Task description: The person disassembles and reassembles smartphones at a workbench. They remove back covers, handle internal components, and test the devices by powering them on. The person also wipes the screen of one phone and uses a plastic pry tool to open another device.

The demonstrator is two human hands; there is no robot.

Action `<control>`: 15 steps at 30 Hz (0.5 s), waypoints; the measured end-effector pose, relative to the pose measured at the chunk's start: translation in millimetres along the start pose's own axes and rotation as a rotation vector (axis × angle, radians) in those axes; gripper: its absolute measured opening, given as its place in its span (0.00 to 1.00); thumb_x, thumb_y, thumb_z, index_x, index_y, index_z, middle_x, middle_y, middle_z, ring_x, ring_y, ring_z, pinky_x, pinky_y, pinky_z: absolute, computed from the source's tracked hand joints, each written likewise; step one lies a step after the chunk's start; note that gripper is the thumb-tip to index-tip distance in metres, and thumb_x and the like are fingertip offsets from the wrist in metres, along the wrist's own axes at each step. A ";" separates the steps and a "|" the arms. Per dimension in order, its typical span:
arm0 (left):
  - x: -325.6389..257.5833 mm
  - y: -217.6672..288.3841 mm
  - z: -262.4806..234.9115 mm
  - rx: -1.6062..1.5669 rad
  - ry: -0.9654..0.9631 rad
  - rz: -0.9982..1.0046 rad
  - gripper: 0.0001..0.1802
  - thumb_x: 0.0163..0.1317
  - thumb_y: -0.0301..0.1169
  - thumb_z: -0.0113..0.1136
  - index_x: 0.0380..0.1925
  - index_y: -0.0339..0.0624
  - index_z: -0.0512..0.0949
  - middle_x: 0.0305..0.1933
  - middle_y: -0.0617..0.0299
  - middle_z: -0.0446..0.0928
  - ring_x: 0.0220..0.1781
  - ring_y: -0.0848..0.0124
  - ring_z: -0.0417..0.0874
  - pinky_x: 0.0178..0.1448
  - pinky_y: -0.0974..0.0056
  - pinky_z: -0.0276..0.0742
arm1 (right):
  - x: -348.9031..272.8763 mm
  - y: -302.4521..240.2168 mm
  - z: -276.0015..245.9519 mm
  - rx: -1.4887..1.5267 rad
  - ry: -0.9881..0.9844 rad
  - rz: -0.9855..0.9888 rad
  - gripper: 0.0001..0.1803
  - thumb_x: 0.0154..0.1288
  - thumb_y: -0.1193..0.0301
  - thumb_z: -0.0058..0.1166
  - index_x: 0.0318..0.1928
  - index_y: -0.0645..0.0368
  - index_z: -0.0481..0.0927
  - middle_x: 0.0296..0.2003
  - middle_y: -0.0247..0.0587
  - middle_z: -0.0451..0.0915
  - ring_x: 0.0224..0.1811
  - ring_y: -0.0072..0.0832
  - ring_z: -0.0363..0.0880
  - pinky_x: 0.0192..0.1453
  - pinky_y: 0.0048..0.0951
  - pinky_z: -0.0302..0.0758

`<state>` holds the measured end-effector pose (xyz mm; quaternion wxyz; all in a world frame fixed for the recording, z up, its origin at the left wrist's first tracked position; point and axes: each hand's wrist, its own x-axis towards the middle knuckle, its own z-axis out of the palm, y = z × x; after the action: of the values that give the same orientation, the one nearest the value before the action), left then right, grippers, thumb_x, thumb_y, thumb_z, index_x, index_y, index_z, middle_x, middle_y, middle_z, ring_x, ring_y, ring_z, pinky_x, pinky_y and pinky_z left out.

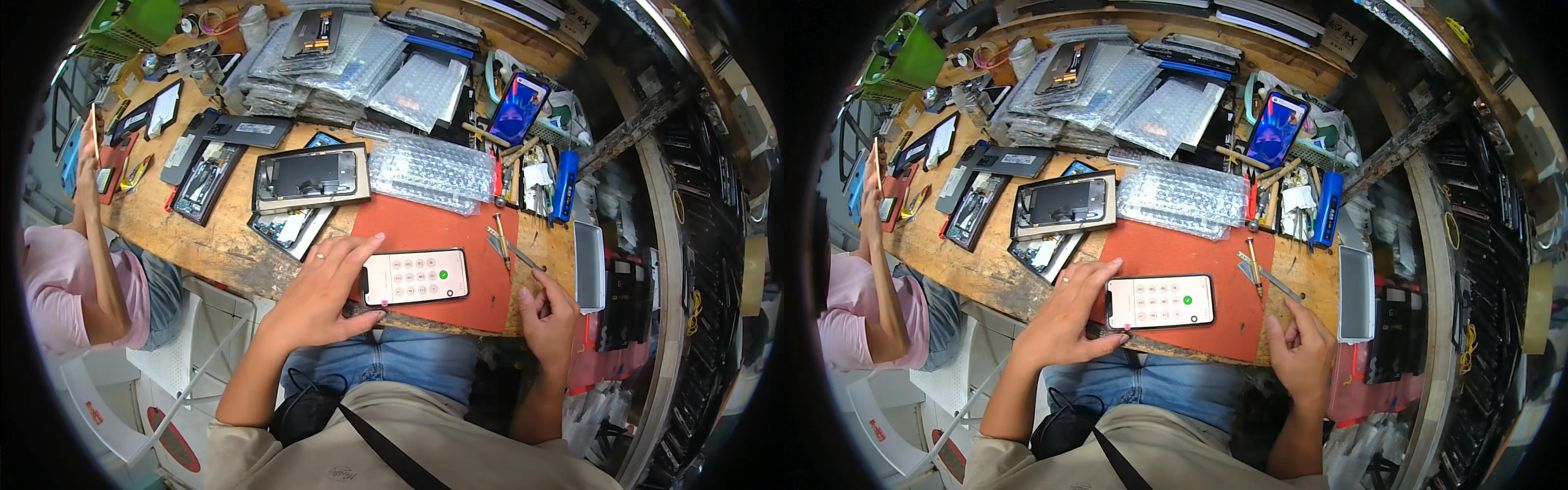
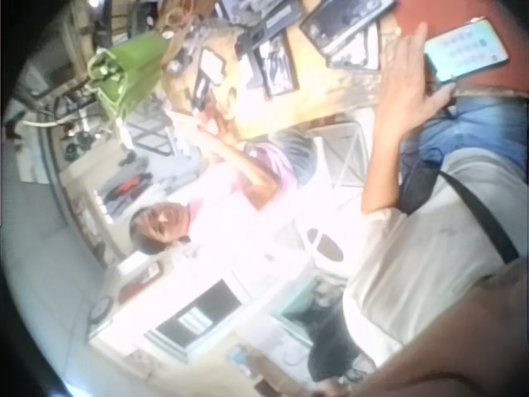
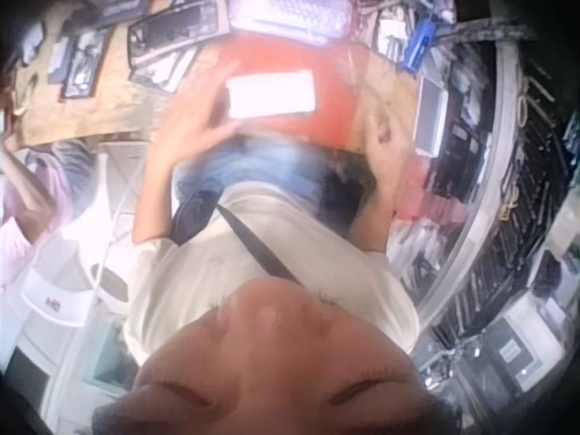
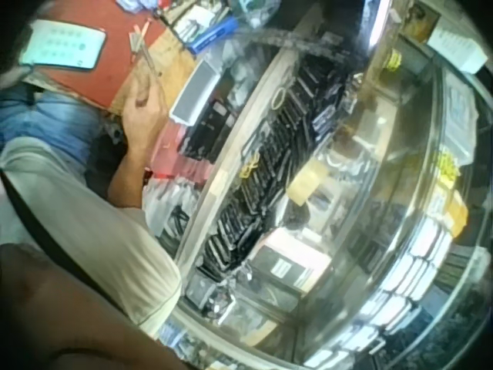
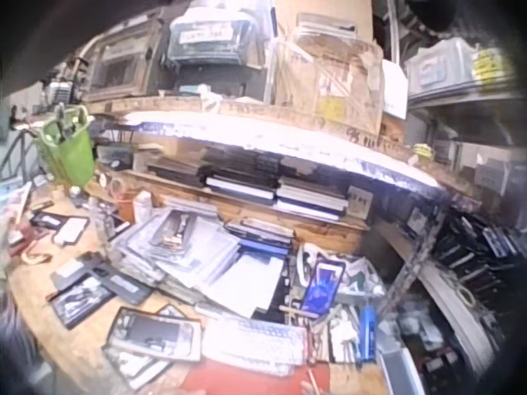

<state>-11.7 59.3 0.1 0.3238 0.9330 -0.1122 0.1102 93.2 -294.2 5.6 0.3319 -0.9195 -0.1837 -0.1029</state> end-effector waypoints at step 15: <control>45.7 13.5 -29.9 0.188 -0.244 0.160 0.55 0.53 0.41 0.78 0.80 0.41 0.63 0.46 0.45 0.75 0.48 0.44 0.80 0.55 0.46 0.78 | 17.9 -0.9 47.4 0.097 0.039 -0.258 0.11 0.65 0.74 0.70 0.47 0.62 0.89 0.22 0.38 0.75 0.21 0.32 0.77 0.27 0.36 0.73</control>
<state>23.9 61.4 43.5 0.2094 0.9537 -0.2137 0.0315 112.4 -258.1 -24.3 0.3635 -0.8689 -0.2988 -0.1535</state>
